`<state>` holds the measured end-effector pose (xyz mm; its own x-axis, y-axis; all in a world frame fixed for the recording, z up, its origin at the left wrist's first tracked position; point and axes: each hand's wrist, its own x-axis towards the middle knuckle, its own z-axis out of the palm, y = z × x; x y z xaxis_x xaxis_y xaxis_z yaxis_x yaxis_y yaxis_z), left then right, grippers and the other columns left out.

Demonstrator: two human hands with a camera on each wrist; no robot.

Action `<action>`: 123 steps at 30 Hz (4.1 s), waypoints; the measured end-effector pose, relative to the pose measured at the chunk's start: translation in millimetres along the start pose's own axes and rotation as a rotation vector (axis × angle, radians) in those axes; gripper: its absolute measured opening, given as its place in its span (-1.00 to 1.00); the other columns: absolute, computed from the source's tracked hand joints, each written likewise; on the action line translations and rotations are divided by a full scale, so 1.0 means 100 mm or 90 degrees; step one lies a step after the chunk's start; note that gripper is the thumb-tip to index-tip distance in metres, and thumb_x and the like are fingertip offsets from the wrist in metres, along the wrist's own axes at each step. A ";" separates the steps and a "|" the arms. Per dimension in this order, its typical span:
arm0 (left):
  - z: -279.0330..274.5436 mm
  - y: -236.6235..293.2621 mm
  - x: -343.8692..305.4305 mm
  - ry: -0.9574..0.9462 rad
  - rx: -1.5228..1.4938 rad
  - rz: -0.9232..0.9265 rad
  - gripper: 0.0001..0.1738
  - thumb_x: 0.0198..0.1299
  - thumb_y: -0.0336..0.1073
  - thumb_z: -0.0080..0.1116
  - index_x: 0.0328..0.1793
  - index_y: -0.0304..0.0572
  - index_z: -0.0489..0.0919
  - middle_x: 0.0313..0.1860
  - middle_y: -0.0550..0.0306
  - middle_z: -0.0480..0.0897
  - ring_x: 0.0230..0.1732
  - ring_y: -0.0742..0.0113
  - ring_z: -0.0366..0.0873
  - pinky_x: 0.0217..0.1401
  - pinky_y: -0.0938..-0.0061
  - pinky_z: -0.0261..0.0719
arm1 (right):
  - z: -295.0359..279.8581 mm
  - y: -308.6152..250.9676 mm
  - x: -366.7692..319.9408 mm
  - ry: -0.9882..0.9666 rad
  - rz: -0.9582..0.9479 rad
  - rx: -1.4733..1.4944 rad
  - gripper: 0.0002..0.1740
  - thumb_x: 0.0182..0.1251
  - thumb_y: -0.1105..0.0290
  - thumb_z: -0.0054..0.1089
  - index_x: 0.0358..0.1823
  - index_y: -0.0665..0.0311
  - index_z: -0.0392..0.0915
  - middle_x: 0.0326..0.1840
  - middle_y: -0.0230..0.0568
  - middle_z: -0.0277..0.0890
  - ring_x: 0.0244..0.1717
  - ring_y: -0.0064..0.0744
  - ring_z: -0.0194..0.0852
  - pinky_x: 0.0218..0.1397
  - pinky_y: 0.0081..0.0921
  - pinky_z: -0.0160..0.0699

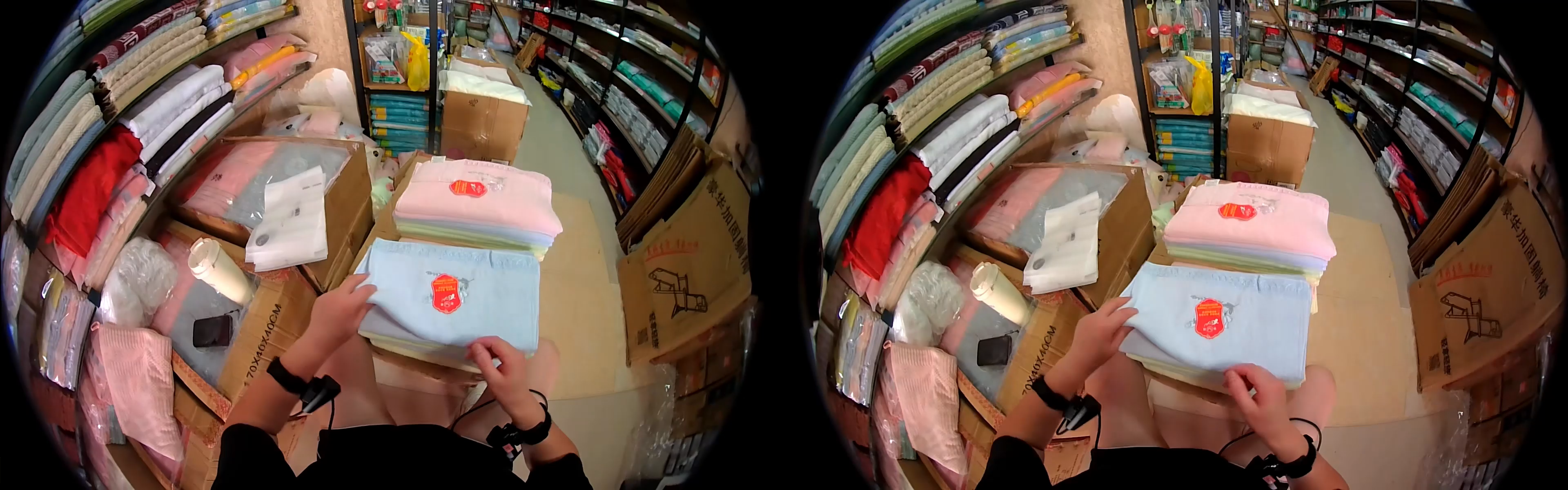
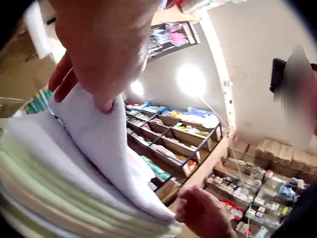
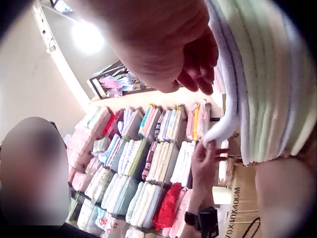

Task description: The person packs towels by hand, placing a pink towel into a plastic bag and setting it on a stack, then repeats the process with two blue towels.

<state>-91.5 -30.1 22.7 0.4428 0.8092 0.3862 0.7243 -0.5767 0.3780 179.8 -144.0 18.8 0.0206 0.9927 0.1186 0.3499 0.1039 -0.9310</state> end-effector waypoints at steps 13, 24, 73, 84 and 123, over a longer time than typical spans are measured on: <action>0.21 1.00 0.24 0.160 -0.411 0.145 -0.25 -0.03 -0.44 0.26 0.34 -0.15 0.22 0.34 -0.13 0.18 0.21 0.08 0.32 0.16 0.35 0.41 | -0.24 -0.40 0.32 0.219 -0.161 0.050 -0.52 0.17 0.50 0.00 0.15 0.46 0.29 -0.02 -0.04 0.47 -0.03 -0.26 0.46 0.02 -0.43 0.40; 0.55 0.91 0.21 -0.129 -1.348 -0.482 -0.38 0.22 -0.28 0.09 0.35 -0.21 0.12 0.21 -0.03 0.35 0.18 0.16 0.36 0.18 0.25 0.41 | -0.45 -0.72 0.41 0.212 -0.140 0.634 -0.49 0.32 0.36 -0.04 0.27 0.36 0.15 0.22 -0.18 0.28 0.21 -0.30 0.26 0.27 -0.36 0.21; 0.39 -0.14 -0.12 -0.026 -0.867 -0.428 -0.52 0.08 -0.27 0.21 0.11 -0.31 0.38 -0.10 0.08 0.53 -0.11 0.31 0.54 -0.18 0.39 0.64 | -0.10 0.22 0.01 0.280 0.080 0.403 -0.33 0.13 0.59 0.12 0.31 0.38 0.13 0.24 -0.14 0.25 0.18 -0.43 0.24 0.17 -0.54 0.28; 0.42 0.27 -0.05 0.035 -0.707 -0.205 -0.51 0.13 -0.46 0.08 0.19 -0.34 0.22 0.15 -0.01 0.40 0.13 0.27 0.38 0.19 0.44 0.32 | 0.31 0.08 0.34 0.037 -0.306 -0.416 -0.31 -0.18 0.54 0.22 0.15 0.22 0.36 0.25 0.05 0.23 0.29 -0.01 0.15 0.34 -0.09 0.07; 0.38 0.51 -0.08 -0.245 -0.868 -0.560 -0.50 0.14 -0.11 0.20 0.05 -0.36 0.40 -0.14 0.10 0.52 -0.21 0.40 0.51 -0.20 0.47 0.56 | 0.12 0.03 0.35 -0.108 -0.329 -0.602 -0.26 -0.04 0.33 0.28 0.26 0.16 0.23 0.33 -0.23 0.17 0.30 -0.10 0.13 0.32 -0.11 0.11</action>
<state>-38.0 -62.3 7.1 0.4232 0.7773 -0.4656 -0.0630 0.5379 0.8407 170.3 -108.5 15.9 -0.4402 0.8453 0.3027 0.8593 0.4944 -0.1311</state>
